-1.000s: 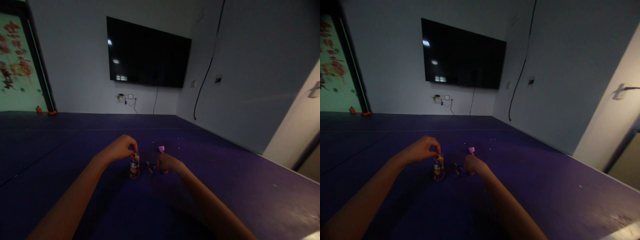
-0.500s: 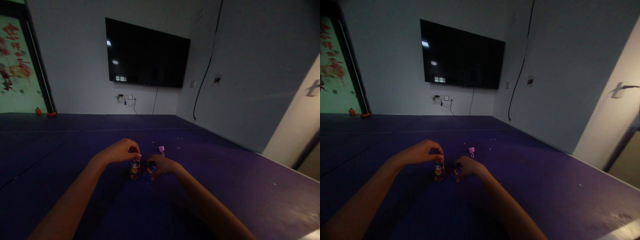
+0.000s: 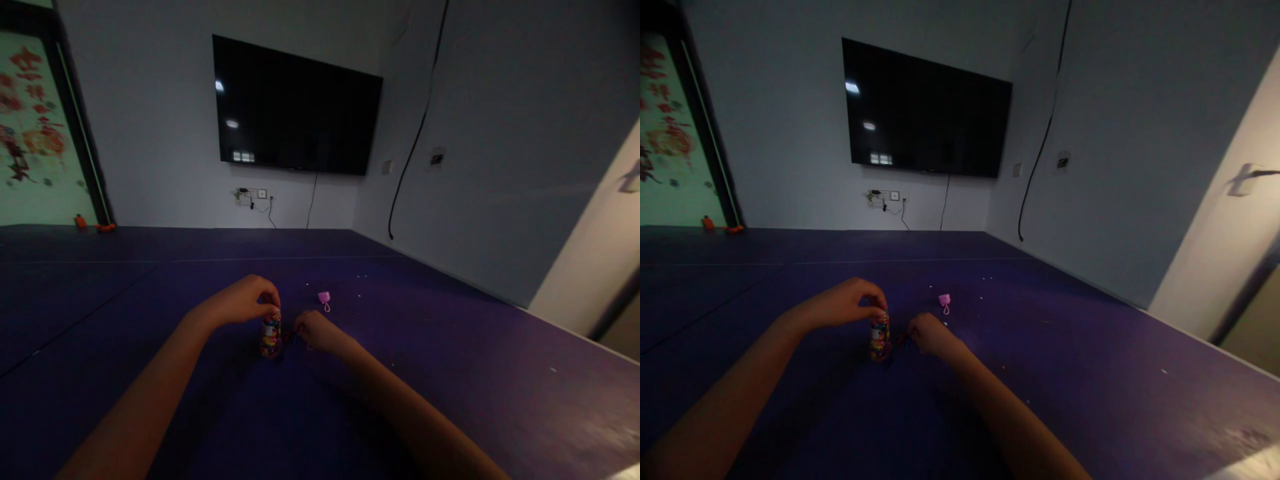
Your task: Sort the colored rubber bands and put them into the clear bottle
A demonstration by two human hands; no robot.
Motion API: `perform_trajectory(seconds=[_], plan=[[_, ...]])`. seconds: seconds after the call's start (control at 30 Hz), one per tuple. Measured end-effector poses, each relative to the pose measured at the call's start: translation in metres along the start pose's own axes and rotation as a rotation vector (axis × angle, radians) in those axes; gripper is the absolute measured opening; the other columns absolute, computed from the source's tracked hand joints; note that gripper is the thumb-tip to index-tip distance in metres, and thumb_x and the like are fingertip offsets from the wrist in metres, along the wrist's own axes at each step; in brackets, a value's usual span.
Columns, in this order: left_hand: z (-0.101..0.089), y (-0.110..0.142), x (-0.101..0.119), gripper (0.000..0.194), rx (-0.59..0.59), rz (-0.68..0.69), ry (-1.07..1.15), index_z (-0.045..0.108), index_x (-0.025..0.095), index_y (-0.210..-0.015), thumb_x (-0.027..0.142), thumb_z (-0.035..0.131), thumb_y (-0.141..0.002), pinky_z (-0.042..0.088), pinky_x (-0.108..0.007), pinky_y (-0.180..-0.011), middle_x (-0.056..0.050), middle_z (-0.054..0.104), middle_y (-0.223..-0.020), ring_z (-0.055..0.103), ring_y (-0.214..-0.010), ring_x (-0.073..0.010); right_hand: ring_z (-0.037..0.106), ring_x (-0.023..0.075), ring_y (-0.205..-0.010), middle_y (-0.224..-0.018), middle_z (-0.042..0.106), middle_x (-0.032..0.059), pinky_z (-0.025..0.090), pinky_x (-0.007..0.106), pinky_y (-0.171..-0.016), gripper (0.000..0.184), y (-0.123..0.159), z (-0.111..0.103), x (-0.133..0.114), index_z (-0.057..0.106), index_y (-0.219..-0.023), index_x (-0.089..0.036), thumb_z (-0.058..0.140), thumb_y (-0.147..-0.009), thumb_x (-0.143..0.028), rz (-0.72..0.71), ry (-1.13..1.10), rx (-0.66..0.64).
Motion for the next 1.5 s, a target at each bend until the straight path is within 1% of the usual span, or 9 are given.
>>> perform_trajectory(seconds=[0.17,0.33,0.43,0.53,0.67,0.83,1.03,1.27,1.5], plan=[[-0.001,0.001,0.001,0.011,0.007,-0.019,0.016,0.067,0.016,-0.078,0.021,0.061,-0.07,0.047,-0.026,-0.069,-0.003,0.071,-0.076,0.064,-0.073,-0.0152,0.059,0.0172,-0.081,-0.088,0.066,0.0099,0.041,0.024,-0.071,0.029,-0.001,0.006,0.0,0.066,-0.089,-0.012,0.045,-0.071,-0.003,-0.004,0.101,0.008],[-0.008,0.002,0.002,0.01,0.076,-0.053,0.016,0.065,0.015,-0.078,0.018,0.061,-0.069,0.047,-0.027,-0.072,-0.004,0.071,-0.08,0.064,-0.077,-0.0154,0.059,0.0163,-0.078,-0.086,0.066,0.0103,0.041,0.023,-0.069,0.031,0.001,-0.001,0.0,0.066,-0.087,-0.01,0.044,-0.068,0.0,-0.022,0.026,0.068],[-0.013,0.004,0.002,0.011,0.128,-0.05,0.002,0.065,0.015,-0.078,0.016,0.06,-0.069,0.047,-0.027,-0.074,-0.003,0.07,-0.081,0.063,-0.079,-0.015,0.059,0.0145,-0.074,-0.08,0.067,0.0078,0.042,0.022,-0.067,0.029,-0.001,-0.018,-0.001,0.067,-0.079,-0.011,0.045,-0.065,0.002,0.002,-0.077,0.144],[-0.016,0.005,-0.001,0.013,0.143,-0.067,-0.024,0.065,0.015,-0.08,0.015,0.06,-0.068,0.046,-0.027,-0.074,-0.003,0.069,-0.083,0.063,-0.08,-0.0148,0.058,0.012,-0.065,-0.073,0.066,0.0047,0.041,0.021,-0.06,0.027,-0.006,-0.046,-0.008,0.066,-0.078,-0.013,0.046,-0.067,0.001,0.076,-0.213,0.267],[-0.015,0.005,-0.009,0.019,0.137,-0.093,-0.041,0.063,0.015,-0.084,0.017,0.062,-0.065,0.046,-0.026,-0.074,-0.004,0.069,-0.086,0.062,-0.081,-0.0155,0.056,0.0101,-0.06,-0.067,0.063,0.0017,0.042,0.02,-0.057,0.017,-0.017,-0.079,-0.033,0.064,-0.076,-0.013,0.052,-0.069,-0.003,0.059,-0.446,0.391],[-0.013,0.004,-0.015,0.017,0.096,-0.127,-0.066,0.062,0.015,-0.077,0.023,0.064,-0.063,0.044,-0.025,-0.066,-0.003,0.067,-0.078,0.06,-0.073,-0.0157,0.055,0.009,-0.061,-0.066,0.06,0.0,0.042,0.02,-0.057,0.012,-0.027,-0.084,-0.068,0.06,-0.071,-0.014,0.053,-0.069,-0.004,-0.042,-0.621,0.462],[-0.013,0.005,-0.017,0.009,0.063,-0.155,-0.083,0.061,0.016,-0.073,0.021,0.059,-0.066,0.041,-0.024,-0.06,-0.001,0.066,-0.07,0.059,-0.068,-0.0144,0.054,0.0083,-0.06,-0.065,0.059,-0.0013,0.04,0.02,-0.056,0.015,-0.023,-0.075,-0.075,0.058,-0.069,-0.014,0.052,-0.067,-0.001,-0.084,-0.666,0.405],[-0.012,0.005,-0.015,0.006,0.1,-0.19,-0.114,0.06,0.015,-0.069,0.018,0.058,-0.064,0.038,-0.023,-0.057,0.0,0.064,-0.065,0.057,-0.063,-0.0136,0.055,0.0091,-0.061,-0.065,0.06,-0.0011,0.042,0.022,-0.058,0.008,-0.021,-0.079,-0.073,0.059,-0.068,-0.014,0.06,-0.065,-0.006,-0.091,-0.703,0.336],[-0.013,0.004,-0.017,0.005,0.129,-0.185,-0.102,0.056,0.016,-0.064,0.018,0.06,-0.061,0.036,-0.022,-0.053,0.002,0.06,-0.061,0.054,-0.059,-0.0128,0.056,0.0093,-0.059,-0.062,0.058,-0.0031,0.045,0.023,-0.058,0.016,-0.019,-0.08,-0.072,0.057,-0.065,-0.014,0.067,-0.057,-0.006,-0.105,-0.789,0.286]])
Point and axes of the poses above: each hand's wrist, its own y-axis away from the middle knuckle, its own z-axis out of the palm, x = y × z, the point moved 3 cm from there along -y, towards the middle knuckle
